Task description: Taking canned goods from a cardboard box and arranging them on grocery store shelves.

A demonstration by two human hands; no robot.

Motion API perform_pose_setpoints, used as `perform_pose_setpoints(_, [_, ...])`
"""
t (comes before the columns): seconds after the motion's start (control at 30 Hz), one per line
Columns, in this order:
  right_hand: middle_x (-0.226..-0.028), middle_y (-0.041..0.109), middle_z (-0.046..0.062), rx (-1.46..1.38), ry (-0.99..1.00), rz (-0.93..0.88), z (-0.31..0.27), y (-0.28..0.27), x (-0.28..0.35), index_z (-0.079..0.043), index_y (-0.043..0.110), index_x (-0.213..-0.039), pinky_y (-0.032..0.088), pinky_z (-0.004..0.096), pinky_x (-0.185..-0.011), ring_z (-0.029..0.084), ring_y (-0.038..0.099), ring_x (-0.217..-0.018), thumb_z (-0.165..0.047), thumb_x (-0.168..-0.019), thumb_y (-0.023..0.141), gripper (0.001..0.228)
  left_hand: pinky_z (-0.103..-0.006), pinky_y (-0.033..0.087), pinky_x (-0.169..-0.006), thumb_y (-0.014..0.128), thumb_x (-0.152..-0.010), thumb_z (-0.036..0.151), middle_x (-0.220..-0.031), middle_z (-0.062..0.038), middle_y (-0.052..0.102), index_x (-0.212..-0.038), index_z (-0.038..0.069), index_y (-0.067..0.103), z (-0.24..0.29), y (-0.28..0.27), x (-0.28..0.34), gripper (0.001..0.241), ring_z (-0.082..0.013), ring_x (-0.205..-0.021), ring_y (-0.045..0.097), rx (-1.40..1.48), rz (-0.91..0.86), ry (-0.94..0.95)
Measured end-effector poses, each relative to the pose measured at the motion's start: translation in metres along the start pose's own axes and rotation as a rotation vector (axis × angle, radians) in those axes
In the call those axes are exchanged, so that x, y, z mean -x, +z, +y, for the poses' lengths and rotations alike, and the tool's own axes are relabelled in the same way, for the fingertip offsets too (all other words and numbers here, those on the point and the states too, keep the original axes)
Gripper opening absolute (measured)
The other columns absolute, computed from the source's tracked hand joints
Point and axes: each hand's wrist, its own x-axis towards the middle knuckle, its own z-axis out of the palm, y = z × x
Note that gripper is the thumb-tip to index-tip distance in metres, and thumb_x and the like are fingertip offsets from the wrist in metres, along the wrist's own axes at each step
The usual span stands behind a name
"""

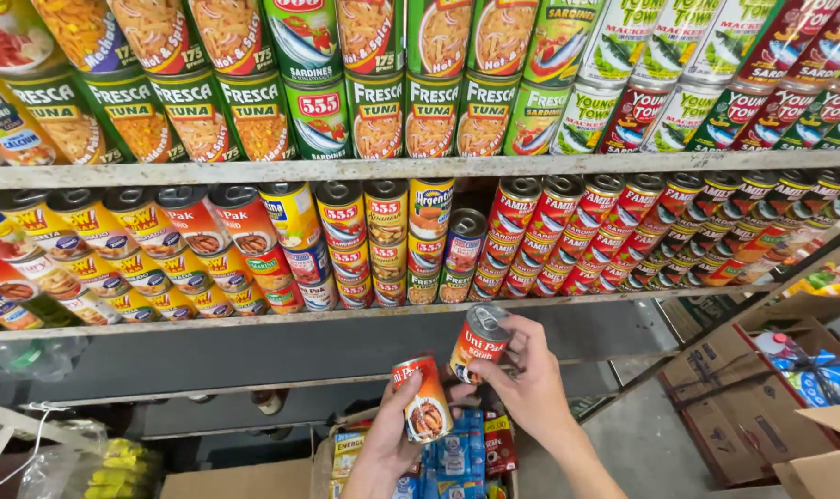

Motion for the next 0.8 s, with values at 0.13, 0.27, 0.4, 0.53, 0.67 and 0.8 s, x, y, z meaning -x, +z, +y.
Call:
perform_pose_setpoints(0.13, [-0.129, 0.07, 0.014, 0.294, -0.311, 0.14, -0.049, -0.005, -0.022, -0.006, 0.058, -0.124, 0.058, 0.032, -0.095, 0.022, 0.07, -0.114, 0.001, -0.085, 0.079, 0.045, -0.0525, 0.065, -0.079, 0.06, -0.094, 0.028, -0.128, -0.02, 0.065, -0.141, 0.01, 0.046, 0.02, 0.039, -0.003, 0.052, -0.0442, -0.113, 0.071, -0.05, -0.067, 0.062])
perform_pose_setpoints(0.27, [-0.124, 0.065, 0.012, 0.574, -0.487, 0.243, -0.08, -0.02, -0.058, -0.006, 0.074, -0.105, 0.057, 0.032, -0.088, 0.023, 0.069, -0.104, 0.0, -0.081, 0.079, 0.025, -0.0496, 0.063, -0.075, 0.064, -0.091, 0.026, -0.127, -0.016, 0.065, -0.139, 0.016, 0.045, 0.025, 0.052, -0.015, 0.053, -0.0427, -0.112, 0.07, -0.032, -0.026, 0.096])
perform_pose_setpoints(0.4, [-0.104, 0.069, 0.005, 0.655, -0.522, 0.135, -0.096, -0.045, -0.081, -0.006, 0.079, -0.096, 0.056, 0.034, -0.079, 0.023, 0.068, -0.093, 0.0, -0.078, 0.08, 0.019, -0.0476, 0.064, -0.081, 0.067, -0.093, 0.028, -0.13, -0.019, 0.066, -0.141, 0.007, 0.047, 0.022, 0.065, -0.027, 0.057, -0.0389, -0.116, 0.071, -0.096, -0.074, 0.196])
perform_pose_setpoints(0.53, [-0.099, 0.069, 0.008, 0.745, -0.659, -0.034, -0.118, -0.059, -0.103, -0.006, 0.079, -0.099, 0.055, 0.037, -0.078, 0.028, 0.065, -0.094, 0.006, -0.071, 0.074, 0.031, -0.0466, 0.064, -0.082, 0.068, -0.091, 0.028, -0.13, -0.016, 0.065, -0.14, 0.008, 0.048, 0.023, 0.082, -0.04, 0.056, -0.0391, -0.114, 0.07, -0.055, -0.065, 0.244])
perform_pose_setpoints(0.67, [-0.099, 0.07, 0.01, 0.749, -0.721, -0.124, -0.118, -0.065, -0.124, -0.005, 0.078, -0.103, 0.055, 0.039, -0.078, 0.03, 0.065, -0.094, 0.007, -0.071, 0.073, 0.034, -0.0481, 0.062, -0.086, 0.067, -0.095, 0.03, -0.132, -0.022, 0.065, -0.141, 0.003, 0.049, 0.021, 0.084, -0.051, 0.057, -0.0403, -0.12, 0.067, -0.006, -0.176, 0.341])
perform_pose_setpoints(0.8, [-0.098, 0.071, 0.009, 0.701, -0.783, -0.143, -0.121, -0.066, -0.145, -0.003, 0.076, -0.1, 0.056, 0.038, -0.078, 0.028, 0.066, -0.091, 0.007, -0.075, 0.073, 0.027, -0.0511, 0.059, -0.093, 0.068, -0.093, 0.028, -0.133, -0.019, 0.063, -0.142, 0.007, 0.048, 0.034, 0.102, -0.055, 0.056, -0.0402, -0.123, 0.065, 0.001, -0.145, 0.4])
